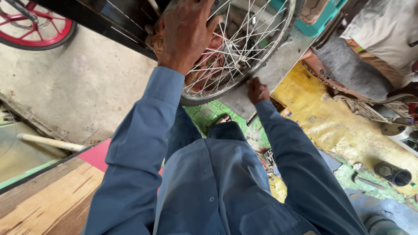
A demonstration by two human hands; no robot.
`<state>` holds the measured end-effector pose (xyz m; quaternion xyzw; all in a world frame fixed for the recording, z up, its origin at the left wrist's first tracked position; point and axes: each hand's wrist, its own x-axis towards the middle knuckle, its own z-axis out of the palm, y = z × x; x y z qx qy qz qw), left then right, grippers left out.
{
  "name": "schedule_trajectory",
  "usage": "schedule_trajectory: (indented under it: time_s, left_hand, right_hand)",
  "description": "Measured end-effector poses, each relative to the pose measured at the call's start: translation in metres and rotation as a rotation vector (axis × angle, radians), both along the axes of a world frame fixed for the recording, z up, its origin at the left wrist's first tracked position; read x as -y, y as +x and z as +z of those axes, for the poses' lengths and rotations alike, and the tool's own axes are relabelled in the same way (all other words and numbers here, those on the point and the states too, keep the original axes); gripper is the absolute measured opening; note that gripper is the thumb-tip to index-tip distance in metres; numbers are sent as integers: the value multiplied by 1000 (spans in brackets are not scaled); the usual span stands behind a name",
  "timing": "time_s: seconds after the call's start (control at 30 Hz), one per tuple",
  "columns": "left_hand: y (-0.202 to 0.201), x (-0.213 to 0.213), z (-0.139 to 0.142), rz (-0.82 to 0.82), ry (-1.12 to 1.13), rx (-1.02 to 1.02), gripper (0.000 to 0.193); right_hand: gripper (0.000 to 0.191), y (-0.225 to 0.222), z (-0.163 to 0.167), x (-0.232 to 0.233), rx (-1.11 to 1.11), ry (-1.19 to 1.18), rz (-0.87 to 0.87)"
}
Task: The person uses a yellow tire lever to pry the tire bead away from the rim on a bicycle wheel. They rotate the wheel and repeat the prying action around the circumference. Finally, they wipe the tire and rim with a cloth.
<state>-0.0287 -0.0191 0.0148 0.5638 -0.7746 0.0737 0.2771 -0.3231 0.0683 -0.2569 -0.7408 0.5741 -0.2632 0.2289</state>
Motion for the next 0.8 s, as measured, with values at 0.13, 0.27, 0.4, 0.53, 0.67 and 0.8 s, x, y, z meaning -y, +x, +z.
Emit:
schedule_trajectory:
  time_s: [0.13, 0.27, 0.4, 0.53, 0.67, 0.8]
  left_hand:
    - [5, 4, -3, -3, -16, 17, 39]
    - [9, 5, -4, 6, 25, 29, 41]
    - [10, 5, -3, -18, 13, 23, 38]
    - [6, 0, 1, -36, -48, -26, 42]
    - [-1, -4, 9, -9, -3, -12, 40]
    - [-15, -10, 16, -5, 67, -90, 58]
  right_hand:
    - [17, -2, -1, -4, 9, 3, -6]
    - [9, -5, -5, -7, 81, -42, 50]
    - [8, -5, -6, -7, 45, -50, 65]
    - [15, -3, 1, -1, -12, -8, -38]
    - [16, -1, 12, 3, -52, 7, 0]
    - [18, 9, 17, 4, -107, 72, -29]
